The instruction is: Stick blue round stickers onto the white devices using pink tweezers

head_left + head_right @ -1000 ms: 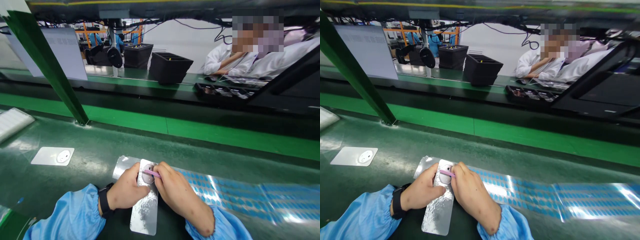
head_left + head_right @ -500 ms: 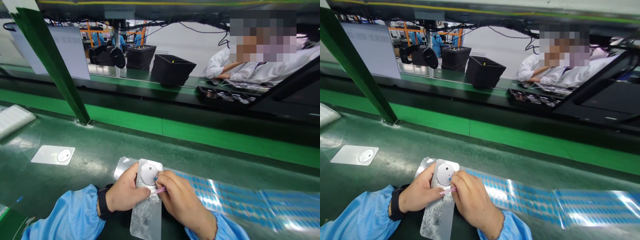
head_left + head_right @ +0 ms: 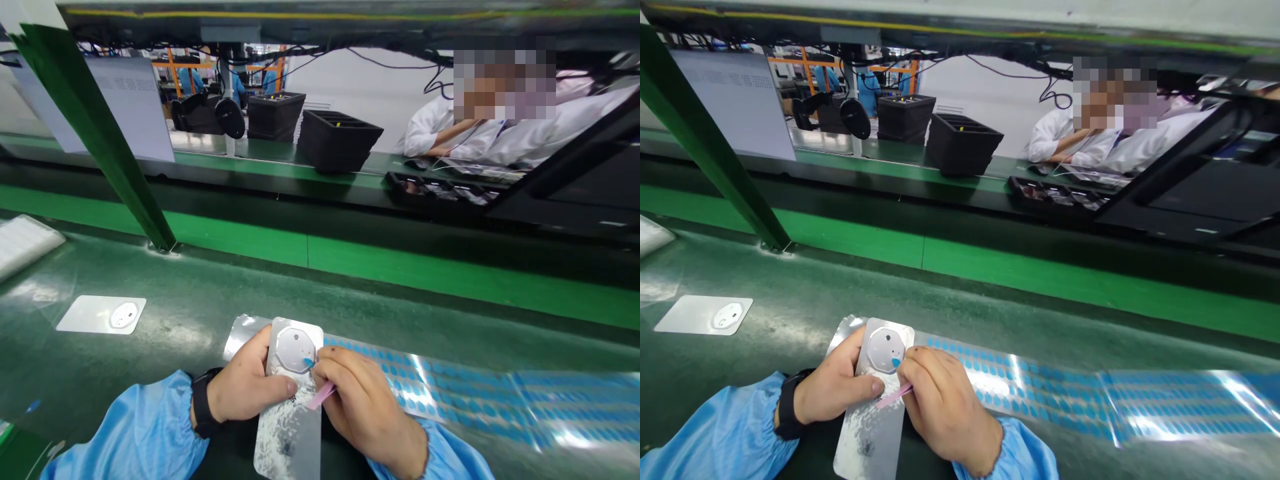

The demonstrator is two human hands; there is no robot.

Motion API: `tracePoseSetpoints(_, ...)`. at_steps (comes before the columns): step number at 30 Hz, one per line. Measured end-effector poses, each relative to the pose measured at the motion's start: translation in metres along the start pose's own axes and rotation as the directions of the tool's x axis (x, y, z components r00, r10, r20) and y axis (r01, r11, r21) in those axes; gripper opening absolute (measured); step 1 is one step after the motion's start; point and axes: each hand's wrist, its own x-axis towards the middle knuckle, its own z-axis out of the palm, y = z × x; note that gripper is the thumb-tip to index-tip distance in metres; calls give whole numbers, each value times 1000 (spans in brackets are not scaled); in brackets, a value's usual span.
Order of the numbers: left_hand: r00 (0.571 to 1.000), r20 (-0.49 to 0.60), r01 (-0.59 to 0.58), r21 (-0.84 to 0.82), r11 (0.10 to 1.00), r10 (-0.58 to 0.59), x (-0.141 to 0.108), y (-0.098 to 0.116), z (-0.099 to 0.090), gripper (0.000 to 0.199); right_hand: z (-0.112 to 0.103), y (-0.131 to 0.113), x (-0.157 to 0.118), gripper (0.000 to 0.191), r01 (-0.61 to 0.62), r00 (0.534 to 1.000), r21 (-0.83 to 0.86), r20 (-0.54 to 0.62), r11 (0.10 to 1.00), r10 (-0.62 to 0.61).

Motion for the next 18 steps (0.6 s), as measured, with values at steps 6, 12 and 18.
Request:
tracePoseSetpoints(6, 1000, 5, 31, -59, 998, -31, 2, 0, -1, 73, -1, 0, -3, 18, -208, 961, 297, -114, 932, 251)
tracePoseSetpoints(12, 999, -15, 46, -58, 997, -46, 7, -2, -5, 73, 8, 73, 48, 9, -711, 663, 292, -24, 640, 748)
tracePoseSetpoints(18, 997, -76, 8, -124, 992, -18, 14, -4, -14, 72, 15, 151, 104, 24, -855, 466, 179, -144, 486, 873)
